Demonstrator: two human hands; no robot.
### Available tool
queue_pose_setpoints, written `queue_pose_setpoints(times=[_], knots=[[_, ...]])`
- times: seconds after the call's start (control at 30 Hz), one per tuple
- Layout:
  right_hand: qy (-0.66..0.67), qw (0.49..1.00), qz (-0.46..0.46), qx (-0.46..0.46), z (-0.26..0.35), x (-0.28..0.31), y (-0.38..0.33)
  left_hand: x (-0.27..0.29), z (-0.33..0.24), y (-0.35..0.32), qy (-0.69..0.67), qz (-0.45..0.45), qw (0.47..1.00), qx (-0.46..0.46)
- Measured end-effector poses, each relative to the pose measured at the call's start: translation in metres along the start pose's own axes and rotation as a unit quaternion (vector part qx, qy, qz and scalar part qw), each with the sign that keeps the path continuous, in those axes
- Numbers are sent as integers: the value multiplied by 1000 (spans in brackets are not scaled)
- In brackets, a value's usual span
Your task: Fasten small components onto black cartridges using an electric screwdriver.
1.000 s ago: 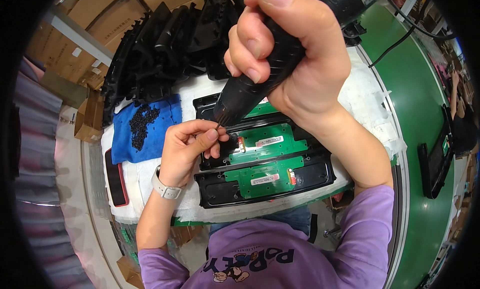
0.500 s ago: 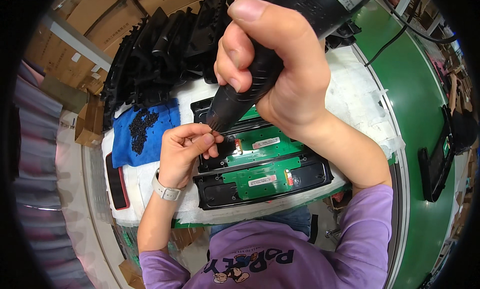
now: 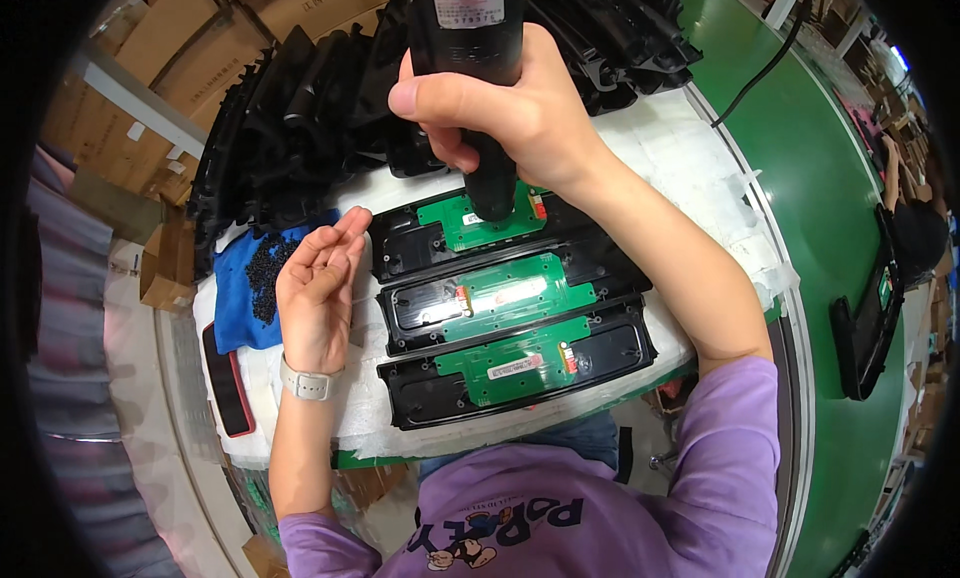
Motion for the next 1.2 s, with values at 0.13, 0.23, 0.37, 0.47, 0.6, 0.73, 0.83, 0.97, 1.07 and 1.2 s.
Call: queue_pose_setpoints(times=[0.13, 0.23, 0.37, 0.47, 0.6, 0.73, 0.83, 0.97, 1.07, 1.2], knots=[[-17, 1000, 4, 8, 0, -1, 0, 1, 5, 1, -28, 4, 999, 18], [7, 998, 52, -27, -6, -3, -1, 0, 8, 2, -34, -1, 999, 36], [-64, 995, 67, -24, -8, -13, -5, 2, 16, 7, -45, -21, 996, 75], [-49, 996, 70, -31, -7, -12, -5, 1, 16, 7, -49, -17, 996, 72], [-78, 995, 63, -4, -6, -13, -9, -1, 14, 4, -35, -19, 998, 57], [-80, 992, 69, 63, 4, -22, -15, -5, 18, -1, -70, 40, 993, 91], [51, 993, 104, 0, 9, -22, -21, -25, 18, -12, -111, 87, 981, 130], [265, 954, 127, 62, 22, -34, -27, -34, 18, -23, -119, 129, 973, 152], [258, 957, 122, 53, 16, -39, -29, -38, 19, -28, -122, 177, 962, 170], [260, 959, 103, 37, 8, -38, -31, -39, 21, -31, -92, 182, 960, 192]])
Point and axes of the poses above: each hand's wrist, its own y-axis towards the middle knuckle, its own x-axis out of the back of the hand, z = x × y, the point moved 6 cm from there along y, towards the middle knuckle, and after that the axes turned 10 degrees about -z, right-handed, at the moved point
